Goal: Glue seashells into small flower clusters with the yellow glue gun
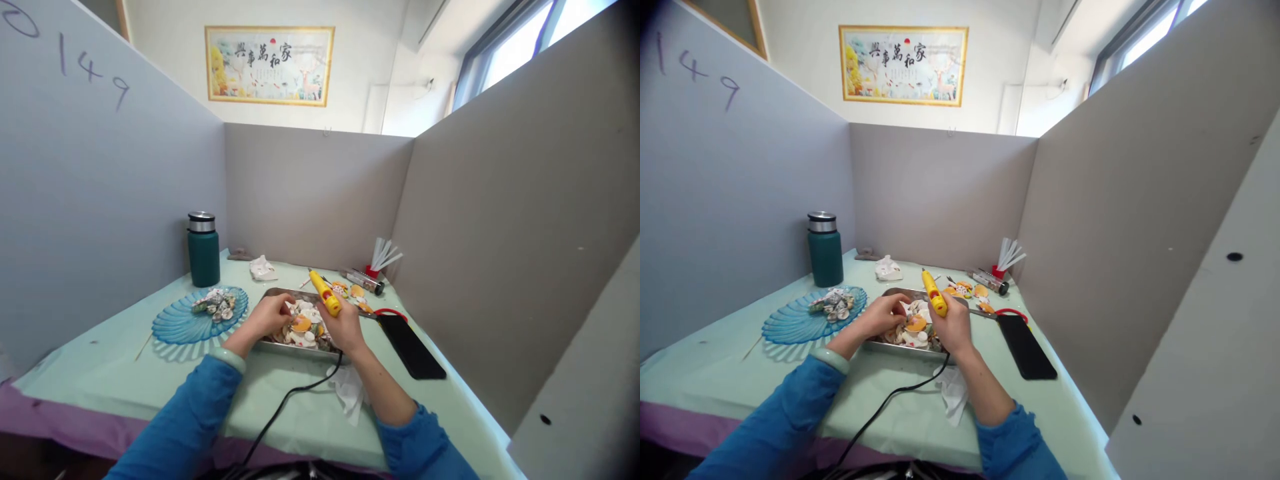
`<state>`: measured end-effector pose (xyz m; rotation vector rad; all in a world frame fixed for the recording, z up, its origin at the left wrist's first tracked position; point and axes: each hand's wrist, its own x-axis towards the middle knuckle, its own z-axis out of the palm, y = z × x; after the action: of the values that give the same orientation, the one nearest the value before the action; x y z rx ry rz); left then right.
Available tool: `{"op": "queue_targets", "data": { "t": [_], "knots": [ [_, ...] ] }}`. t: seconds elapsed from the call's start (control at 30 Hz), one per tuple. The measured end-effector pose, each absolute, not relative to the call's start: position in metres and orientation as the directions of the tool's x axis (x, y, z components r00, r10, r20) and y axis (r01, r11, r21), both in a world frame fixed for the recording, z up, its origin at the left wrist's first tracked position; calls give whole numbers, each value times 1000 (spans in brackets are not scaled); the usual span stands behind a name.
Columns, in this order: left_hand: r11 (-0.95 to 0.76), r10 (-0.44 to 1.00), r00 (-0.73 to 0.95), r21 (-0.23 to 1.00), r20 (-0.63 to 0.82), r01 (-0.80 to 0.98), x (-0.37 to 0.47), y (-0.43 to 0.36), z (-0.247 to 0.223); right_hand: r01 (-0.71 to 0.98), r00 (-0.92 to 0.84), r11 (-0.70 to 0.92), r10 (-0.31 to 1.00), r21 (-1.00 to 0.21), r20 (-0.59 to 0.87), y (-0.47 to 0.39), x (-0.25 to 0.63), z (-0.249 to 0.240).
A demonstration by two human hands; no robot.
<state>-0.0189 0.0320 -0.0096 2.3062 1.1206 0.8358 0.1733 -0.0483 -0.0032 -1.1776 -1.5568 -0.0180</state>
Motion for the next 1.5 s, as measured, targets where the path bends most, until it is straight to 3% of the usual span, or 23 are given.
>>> {"op": "queue_targets", "data": {
  "t": [0.2, 0.33, 0.47, 0.63, 0.8, 0.93, 1.17, 1.5],
  "knots": [
    [-597, 798, 537, 484, 275, 640, -15, 35, -12, 671, 125, 504, 646, -544, 753, -46, 173, -7],
    [-604, 794, 528, 481, 301, 635, -14, 33, -12, 665, 130, 502, 651, -553, 748, -46, 173, -7],
    [-572, 815, 466, 610, 345, 549, -15, 32, -11, 656, 141, 496, 659, -569, 738, -47, 173, -5],
    [-354, 850, 458, 926, 261, 129, -14, 20, 2, 558, 204, 465, 726, -687, 657, -42, 174, -8],
    [-145, 770, 607, 981, 195, -131, -10, 5, 13, 291, 145, 423, 867, -858, 476, -38, 173, -9],
    [-187, 728, 640, 969, 247, -162, -7, 3, 10, 159, 113, 417, 893, -895, 436, -43, 169, -4],
    [-216, 748, 603, 961, 278, -175, -3, 0, 11, 97, 58, 452, 887, -887, 459, -44, 170, -3],
    [-389, 763, 481, 901, 432, -192, 3, -2, 12, -147, 161, 358, 928, -922, 335, -50, 166, 5]
  ]
}}
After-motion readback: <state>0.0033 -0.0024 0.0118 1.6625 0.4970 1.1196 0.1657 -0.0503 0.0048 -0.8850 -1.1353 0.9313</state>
